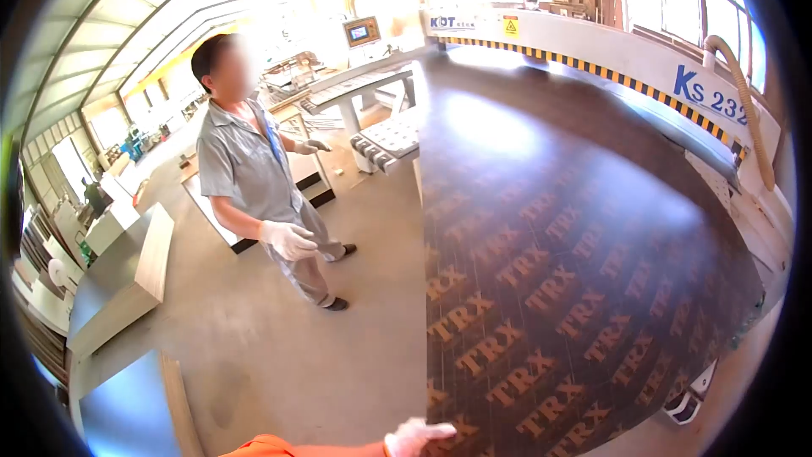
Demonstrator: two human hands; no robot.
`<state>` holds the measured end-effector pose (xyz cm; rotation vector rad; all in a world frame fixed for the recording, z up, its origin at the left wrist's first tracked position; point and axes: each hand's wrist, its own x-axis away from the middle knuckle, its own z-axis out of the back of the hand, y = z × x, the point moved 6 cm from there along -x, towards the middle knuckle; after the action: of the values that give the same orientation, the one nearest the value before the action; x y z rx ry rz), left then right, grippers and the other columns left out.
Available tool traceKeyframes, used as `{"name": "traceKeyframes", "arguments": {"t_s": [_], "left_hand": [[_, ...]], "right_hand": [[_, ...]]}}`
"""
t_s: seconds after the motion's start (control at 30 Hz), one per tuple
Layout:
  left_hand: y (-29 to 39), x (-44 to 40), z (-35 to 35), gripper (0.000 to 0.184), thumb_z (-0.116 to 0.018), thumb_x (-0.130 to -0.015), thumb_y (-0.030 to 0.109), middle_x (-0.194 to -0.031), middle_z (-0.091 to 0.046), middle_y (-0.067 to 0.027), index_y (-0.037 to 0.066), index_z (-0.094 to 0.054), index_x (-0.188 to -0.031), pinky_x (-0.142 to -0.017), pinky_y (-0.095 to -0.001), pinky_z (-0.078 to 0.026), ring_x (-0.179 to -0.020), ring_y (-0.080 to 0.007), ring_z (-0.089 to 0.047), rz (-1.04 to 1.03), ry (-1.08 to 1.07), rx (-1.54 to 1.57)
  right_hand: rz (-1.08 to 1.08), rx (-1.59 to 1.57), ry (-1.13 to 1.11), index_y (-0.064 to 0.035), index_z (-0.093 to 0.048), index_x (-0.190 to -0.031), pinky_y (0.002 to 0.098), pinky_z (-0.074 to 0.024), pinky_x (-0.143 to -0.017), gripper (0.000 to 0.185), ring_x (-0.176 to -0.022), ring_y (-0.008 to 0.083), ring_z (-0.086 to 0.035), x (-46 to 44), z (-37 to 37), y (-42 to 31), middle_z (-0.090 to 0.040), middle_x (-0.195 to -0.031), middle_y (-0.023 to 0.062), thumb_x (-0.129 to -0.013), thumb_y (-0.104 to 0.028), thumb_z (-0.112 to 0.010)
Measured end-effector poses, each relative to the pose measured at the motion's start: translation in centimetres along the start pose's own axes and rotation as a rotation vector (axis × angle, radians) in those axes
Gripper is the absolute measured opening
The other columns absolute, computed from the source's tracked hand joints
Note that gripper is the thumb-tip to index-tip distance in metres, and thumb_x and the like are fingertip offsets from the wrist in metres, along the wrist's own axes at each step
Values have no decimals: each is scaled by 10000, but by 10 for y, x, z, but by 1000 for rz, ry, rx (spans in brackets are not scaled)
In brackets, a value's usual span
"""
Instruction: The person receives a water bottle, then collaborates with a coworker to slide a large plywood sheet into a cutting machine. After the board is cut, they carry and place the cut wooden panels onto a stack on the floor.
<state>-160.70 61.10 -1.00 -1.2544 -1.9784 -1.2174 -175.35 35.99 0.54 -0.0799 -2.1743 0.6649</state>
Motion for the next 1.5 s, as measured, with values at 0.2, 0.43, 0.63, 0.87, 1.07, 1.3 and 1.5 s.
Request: {"name": "traceKeyframes", "arguments": {"t_s": [0.2, 0.43, 0.63, 0.87, 1.07, 1.3, 1.5], "left_hand": [[95, 58, 153, 286, -800, -954, 135, -1090, -777, -93, -15, -750, -1193, -949, -395, -583, -1016, -232, -734, -465, 225, -38], [170, 131, 320, 329, -672, -1003, 115, -1211, -756, -112, -3, -670, -1310, -959, -398, -605, -1065, -269, -739, -690, 184, 310], [191, 101, 363, 369, -640, -1025, 183, -1368, -711, -111, 32, -650, -1362, -1023, -485, -564, -1251, -309, -674, -687, -201, 635], [287, 18, 376, 334, -813, -956, 217, -1220, -699, -41, 61, -714, -1234, -926, -446, -589, -1148, -207, -631, -617, 228, 574], [461, 54, 475, 338, -684, -1038, 360, -1090, -776, -93, 45, -729, -1152, -838, -451, -633, -970, -268, -752, -822, 183, 592], [259, -12, 259, 133, -758, -1000, 250, -1028, -768, -19, 154, -730, -1087, -770, -429, -595, -882, -218, -716, -490, 122, 417], [211, -28, 188, 256, -752, -995, 282, -1060, -793, -85, 67, -753, -1133, -971, -486, -594, -991, -288, -754, -554, 228, 516]], "right_hand": [[420, -108, -206, -93, -691, -1333, 455, -541, -1054, 392, -1171, 287, -708, -32, -31, -98, -762, -1254, 70, -1045, -356, -653], [278, -167, 157, -141, -734, -1223, 416, -575, -995, 268, -1052, 248, -733, -73, -94, 10, -778, -1170, 23, -991, -273, -762], [99, -291, 198, -130, -703, -1233, 503, -567, -1028, 195, -1089, 276, -723, -68, -241, 175, -767, -1187, 65, -1055, -205, -674], [-98, -439, 9, -129, -736, -1157, 544, -548, -1048, 211, -1142, 327, -698, -97, -328, 261, -772, -1195, 88, -986, -252, -725], [485, -412, 170, -157, -749, -1113, 474, -582, -958, 268, -971, 281, -750, -71, -176, 51, -792, -1040, 43, -1022, -400, -682], [-271, -331, -86, -49, -746, -1105, 517, -559, -1005, 223, -1073, 386, -696, -98, -239, 219, -760, -1154, 163, -1019, -237, -664], [-127, 709, -751, -5, -748, -1217, 358, -574, -882, 279, -961, 182, -709, -14, -268, 133, -773, -1085, 92, -1038, -217, -715]]}}
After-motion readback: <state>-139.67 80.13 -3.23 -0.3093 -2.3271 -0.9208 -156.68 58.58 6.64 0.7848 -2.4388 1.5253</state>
